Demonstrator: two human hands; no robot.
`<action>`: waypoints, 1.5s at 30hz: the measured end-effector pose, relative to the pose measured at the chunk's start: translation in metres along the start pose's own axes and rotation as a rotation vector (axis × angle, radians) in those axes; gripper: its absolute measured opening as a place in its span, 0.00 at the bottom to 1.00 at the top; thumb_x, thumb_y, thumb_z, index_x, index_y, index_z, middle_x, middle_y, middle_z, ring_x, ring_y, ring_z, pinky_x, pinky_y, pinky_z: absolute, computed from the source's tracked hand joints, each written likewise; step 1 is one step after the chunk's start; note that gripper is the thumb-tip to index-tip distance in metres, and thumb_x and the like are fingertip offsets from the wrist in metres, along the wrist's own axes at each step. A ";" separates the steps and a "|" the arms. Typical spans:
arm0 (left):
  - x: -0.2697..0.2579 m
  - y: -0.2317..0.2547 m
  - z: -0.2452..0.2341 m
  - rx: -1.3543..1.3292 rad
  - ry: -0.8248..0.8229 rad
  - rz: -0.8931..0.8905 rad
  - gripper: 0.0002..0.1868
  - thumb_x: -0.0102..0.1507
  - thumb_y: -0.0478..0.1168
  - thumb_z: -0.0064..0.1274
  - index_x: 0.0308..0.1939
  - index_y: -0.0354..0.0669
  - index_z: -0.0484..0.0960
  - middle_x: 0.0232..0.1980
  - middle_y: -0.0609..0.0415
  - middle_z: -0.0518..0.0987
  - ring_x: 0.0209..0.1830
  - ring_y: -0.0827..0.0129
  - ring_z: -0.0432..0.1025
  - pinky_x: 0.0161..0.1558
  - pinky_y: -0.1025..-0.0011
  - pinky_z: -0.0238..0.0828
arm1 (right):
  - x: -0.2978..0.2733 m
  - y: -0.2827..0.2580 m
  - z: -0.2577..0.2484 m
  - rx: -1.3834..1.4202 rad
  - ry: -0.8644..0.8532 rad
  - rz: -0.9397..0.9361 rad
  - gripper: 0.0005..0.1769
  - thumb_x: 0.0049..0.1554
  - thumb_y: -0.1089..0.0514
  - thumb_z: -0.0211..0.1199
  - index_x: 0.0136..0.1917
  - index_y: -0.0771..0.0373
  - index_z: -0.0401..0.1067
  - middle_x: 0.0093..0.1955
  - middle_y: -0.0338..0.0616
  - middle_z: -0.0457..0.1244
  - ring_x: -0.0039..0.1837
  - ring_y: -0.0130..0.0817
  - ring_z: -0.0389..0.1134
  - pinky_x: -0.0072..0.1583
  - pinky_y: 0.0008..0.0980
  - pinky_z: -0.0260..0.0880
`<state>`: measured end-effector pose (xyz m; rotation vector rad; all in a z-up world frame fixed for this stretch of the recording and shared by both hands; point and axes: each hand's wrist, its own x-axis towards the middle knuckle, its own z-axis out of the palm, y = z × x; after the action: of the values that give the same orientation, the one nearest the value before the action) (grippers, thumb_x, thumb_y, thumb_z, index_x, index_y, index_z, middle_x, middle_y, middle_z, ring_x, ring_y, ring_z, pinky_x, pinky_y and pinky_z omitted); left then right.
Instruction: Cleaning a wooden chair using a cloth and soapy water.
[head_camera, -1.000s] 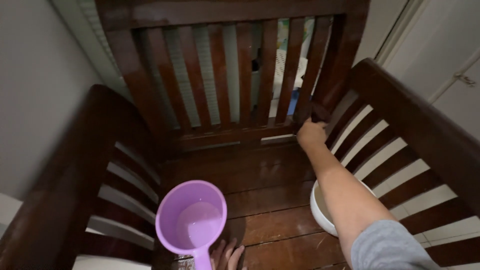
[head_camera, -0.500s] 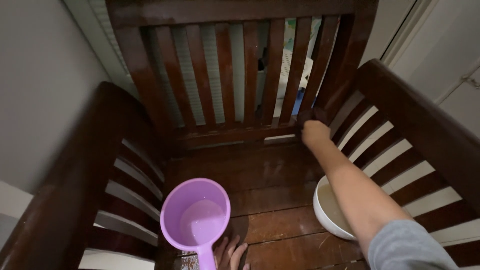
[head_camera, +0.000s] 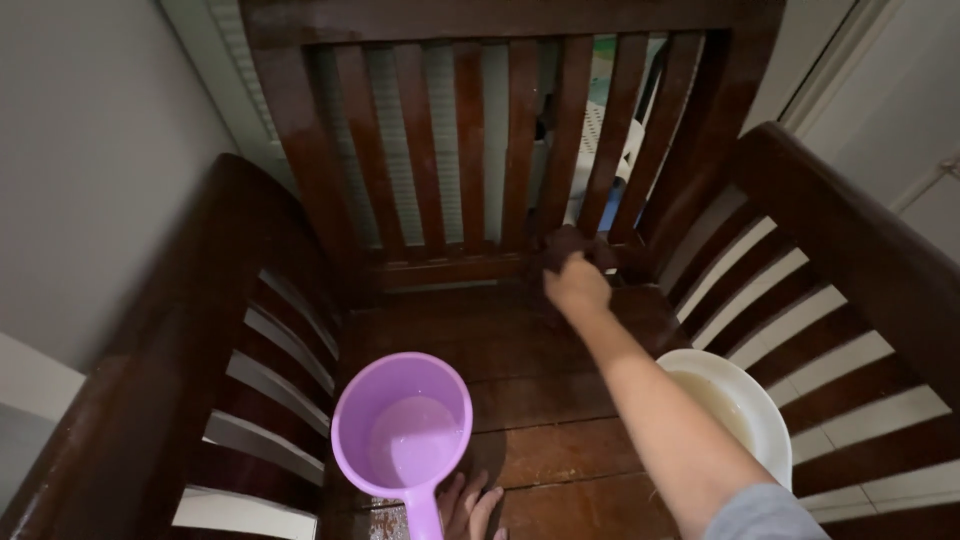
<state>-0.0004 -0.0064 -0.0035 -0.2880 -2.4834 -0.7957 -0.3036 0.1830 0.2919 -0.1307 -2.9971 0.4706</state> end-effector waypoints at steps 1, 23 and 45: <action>-0.001 0.000 0.000 0.001 -0.031 0.001 0.24 0.57 0.56 0.55 0.55 0.56 0.86 0.68 0.49 0.74 0.71 0.41 0.59 0.67 0.38 0.50 | 0.005 0.011 0.003 0.062 -0.002 0.048 0.24 0.59 0.45 0.64 0.57 0.68 0.72 0.53 0.59 0.70 0.57 0.54 0.71 0.59 0.48 0.71; 0.017 0.059 -0.057 -0.355 -0.243 -0.395 0.26 0.61 0.46 0.53 0.61 0.40 0.82 0.78 0.46 0.62 0.82 0.51 0.42 0.77 0.53 0.31 | -0.025 -0.104 0.031 -0.037 0.093 -0.430 0.15 0.58 0.48 0.65 0.53 0.60 0.76 0.43 0.53 0.72 0.52 0.51 0.73 0.61 0.54 0.67; 0.016 0.058 -0.053 -0.405 -0.171 -0.309 0.31 0.62 0.43 0.53 0.66 0.32 0.71 0.76 0.45 0.64 0.81 0.53 0.42 0.77 0.53 0.36 | -0.001 0.048 -0.052 -0.073 0.092 -0.008 0.40 0.58 0.46 0.64 0.81 0.54 0.59 0.61 0.55 0.70 0.64 0.52 0.70 0.63 0.47 0.70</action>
<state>0.0277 0.0103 0.0697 -0.1138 -2.5407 -1.4635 -0.2935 0.2441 0.3266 -0.1418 -2.9238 0.3440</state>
